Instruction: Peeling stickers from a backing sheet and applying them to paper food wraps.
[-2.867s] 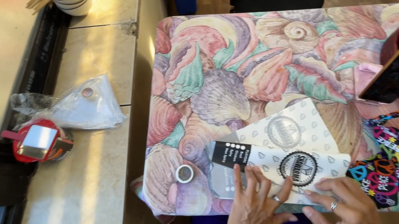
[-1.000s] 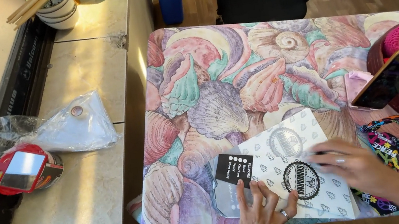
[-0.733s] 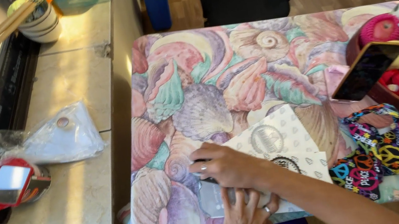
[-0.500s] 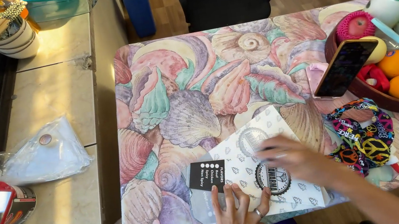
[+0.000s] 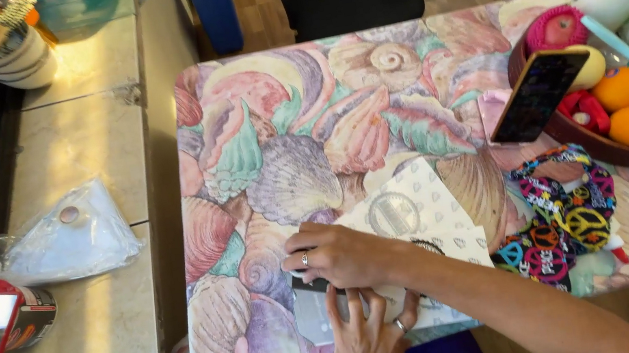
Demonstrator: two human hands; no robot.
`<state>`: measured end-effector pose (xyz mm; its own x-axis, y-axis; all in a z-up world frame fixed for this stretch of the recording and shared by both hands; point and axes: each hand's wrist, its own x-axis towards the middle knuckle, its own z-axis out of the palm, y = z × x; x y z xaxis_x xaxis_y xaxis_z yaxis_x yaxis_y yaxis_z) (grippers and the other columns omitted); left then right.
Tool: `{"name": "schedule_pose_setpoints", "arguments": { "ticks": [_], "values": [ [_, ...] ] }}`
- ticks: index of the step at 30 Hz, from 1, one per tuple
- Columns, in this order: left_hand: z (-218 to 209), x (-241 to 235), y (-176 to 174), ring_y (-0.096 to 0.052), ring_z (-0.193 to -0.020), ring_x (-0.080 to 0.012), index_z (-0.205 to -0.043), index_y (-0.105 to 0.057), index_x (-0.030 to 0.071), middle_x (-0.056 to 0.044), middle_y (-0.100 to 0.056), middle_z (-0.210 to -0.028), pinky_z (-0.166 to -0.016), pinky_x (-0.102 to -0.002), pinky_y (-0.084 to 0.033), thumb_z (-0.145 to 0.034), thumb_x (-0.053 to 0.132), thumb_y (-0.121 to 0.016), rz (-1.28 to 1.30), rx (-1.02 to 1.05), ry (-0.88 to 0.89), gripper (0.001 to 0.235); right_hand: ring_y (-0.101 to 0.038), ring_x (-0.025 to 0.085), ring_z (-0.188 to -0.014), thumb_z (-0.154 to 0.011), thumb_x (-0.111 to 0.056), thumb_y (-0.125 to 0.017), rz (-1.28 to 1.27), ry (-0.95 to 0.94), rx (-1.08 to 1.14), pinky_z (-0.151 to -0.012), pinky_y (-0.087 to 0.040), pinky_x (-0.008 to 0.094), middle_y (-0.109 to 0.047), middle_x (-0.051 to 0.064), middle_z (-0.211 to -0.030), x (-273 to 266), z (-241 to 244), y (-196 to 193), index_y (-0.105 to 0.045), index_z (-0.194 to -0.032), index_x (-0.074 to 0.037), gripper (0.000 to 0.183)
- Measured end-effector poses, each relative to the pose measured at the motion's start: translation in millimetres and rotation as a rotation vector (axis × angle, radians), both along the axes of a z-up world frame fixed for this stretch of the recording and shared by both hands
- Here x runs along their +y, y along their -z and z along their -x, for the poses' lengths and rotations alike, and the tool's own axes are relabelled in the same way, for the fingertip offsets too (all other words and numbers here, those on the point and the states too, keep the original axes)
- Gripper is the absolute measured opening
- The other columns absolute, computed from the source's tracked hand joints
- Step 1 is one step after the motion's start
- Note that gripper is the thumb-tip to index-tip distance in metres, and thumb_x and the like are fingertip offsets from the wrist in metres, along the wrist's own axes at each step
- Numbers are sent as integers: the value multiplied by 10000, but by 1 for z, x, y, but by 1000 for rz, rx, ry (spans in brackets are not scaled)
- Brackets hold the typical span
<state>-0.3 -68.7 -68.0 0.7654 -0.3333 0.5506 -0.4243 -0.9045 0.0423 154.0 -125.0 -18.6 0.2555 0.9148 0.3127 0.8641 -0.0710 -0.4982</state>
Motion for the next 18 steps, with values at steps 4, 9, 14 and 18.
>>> {"name": "schedule_pose_setpoints", "arguments": {
  "ticks": [4, 9, 14, 18],
  "values": [
    [4, -4, 8, -552, -1079, -485, -1495, -406, 313, -227, -499, -1091, -1011, -714, -432, -764, 255, -712, -35, -3, -47, 795, -608, 320, -1199, -945, 60, -662, 17, -2, 20, -1065, -527, 419, -658, 179, -1258, -63, 11, -11, -680, -1211, 41, 268],
    [3, -3, 22, -537, -1135, -490, -1565, -304, 315, -285, -537, -1201, -1003, -754, -397, -722, 554, -843, -81, 35, -10, 1029, -693, 214, -1127, -868, -162, -745, 4, 514, 28, -993, -526, 364, -706, 48, -1237, -227, 30, -12, -740, -1251, -160, 383],
    [1, -2, 22, -542, -1128, -481, -1556, -299, 305, -287, -531, -1208, -994, -745, -411, -775, 670, -819, -89, -1, -20, 1006, -697, 209, -1125, -854, -128, -762, -26, 479, 61, -1022, -535, 378, -712, 60, -1214, -212, 25, -4, -727, -1246, -134, 394],
    [1, -2, 10, -558, -1097, -481, -1524, -364, 300, -305, -525, -1200, -989, -731, -436, -766, 486, -750, -88, -57, -35, 872, -632, 322, -1197, -1003, -114, -647, -48, 135, -55, -1054, -519, 459, -713, 140, -1233, -97, 8, 12, -704, -1227, -33, 245]
  ]
}}
